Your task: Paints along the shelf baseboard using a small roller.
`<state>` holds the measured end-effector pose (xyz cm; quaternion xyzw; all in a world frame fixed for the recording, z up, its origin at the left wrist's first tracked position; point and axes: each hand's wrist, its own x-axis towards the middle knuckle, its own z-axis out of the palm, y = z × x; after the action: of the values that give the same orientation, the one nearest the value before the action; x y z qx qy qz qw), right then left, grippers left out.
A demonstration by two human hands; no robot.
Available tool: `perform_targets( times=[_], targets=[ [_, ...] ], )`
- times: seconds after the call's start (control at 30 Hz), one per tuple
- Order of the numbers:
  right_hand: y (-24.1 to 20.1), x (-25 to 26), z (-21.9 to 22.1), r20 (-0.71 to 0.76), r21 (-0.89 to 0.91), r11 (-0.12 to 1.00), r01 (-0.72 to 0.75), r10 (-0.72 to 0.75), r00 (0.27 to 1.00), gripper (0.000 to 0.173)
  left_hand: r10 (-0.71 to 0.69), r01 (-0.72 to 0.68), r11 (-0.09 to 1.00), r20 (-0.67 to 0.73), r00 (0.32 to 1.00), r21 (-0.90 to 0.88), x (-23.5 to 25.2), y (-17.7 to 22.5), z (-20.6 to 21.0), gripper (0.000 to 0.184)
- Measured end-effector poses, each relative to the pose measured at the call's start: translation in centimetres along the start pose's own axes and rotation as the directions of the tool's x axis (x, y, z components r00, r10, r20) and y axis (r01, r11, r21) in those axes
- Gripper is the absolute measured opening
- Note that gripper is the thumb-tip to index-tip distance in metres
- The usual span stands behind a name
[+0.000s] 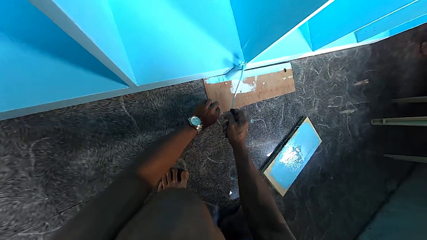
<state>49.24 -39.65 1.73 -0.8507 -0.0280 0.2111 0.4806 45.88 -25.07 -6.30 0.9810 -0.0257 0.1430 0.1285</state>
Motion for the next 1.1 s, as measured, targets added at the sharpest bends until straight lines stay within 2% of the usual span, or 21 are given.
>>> perform_targets(
  times=[0.1,0.17,0.23,0.3,0.47,0.6,0.87,0.93,1.0,1.1],
  targets=[
    [0.3,-0.6,-0.2,0.046,-0.111,0.993,0.039,-0.034,0.998,0.025,-0.007,0.007,1.0,0.012,1.0,0.006,-0.3,-0.1,-0.1,0.033],
    [0.5,0.3,-1.3,0.025,-0.156,0.987,0.043,-0.039,0.999,0.025,-0.003,0.002,1.0,0.037,0.999,0.006,-0.5,-0.3,-0.5,0.035],
    [0.5,1.2,-1.8,-0.027,-0.134,0.99,0.034,-0.038,0.999,0.024,-0.005,0.006,1.0,0.079,0.997,-0.018,-0.6,-0.2,-1.1,0.035],
    [0.3,1.1,-1.1,-0.046,-0.089,0.995,0.035,-0.039,0.998,0.022,-0.006,0.007,1.0,0.063,0.998,-0.011,-0.6,-0.4,-1.0,0.035],
    [0.5,-1.9,1.1,0.06,-0.108,0.989,0.105,-0.099,0.993,0.021,0.007,-0.006,1.0,0.048,0.999,-0.021,-0.8,-0.4,-0.8,0.029],
    [1.1,-1.2,0.5,0.018,-0.122,0.989,0.08,-0.079,0.997,0.019,-0.005,0.001,0.998,0.056,0.998,0.065,-0.7,-0.1,-0.8,0.037],
    [-0.6,-2.1,0.1,-0.001,-0.214,0.974,0.075,-0.077,0.997,0.018,-0.083,0.087,0.996,0.128,0.988,-0.025,0.8,-0.2,-1.1,0.043],
    [-0.9,-2.2,-0.6,-0.014,-0.225,0.973,0.056,-0.061,0.998,0.02,-0.133,0.132,0.991,0.06,0.989,0.012,1.2,0.2,-0.2,0.052],
    [-0.9,-2.2,-1.1,-0.043,-0.205,0.978,0.036,-0.046,0.998,0.021,-0.149,0.15,0.988,-0.015,0.989,0.032,1.4,0.4,0.7,0.052],
    [-0.4,-1.7,-1.2,-0.091,-0.156,0.988,0.023,-0.038,0.995,0.021,-0.139,0.139,0.99,0.012,0.99,0.032,1.0,0.6,0.6,0.047]
  ],
)
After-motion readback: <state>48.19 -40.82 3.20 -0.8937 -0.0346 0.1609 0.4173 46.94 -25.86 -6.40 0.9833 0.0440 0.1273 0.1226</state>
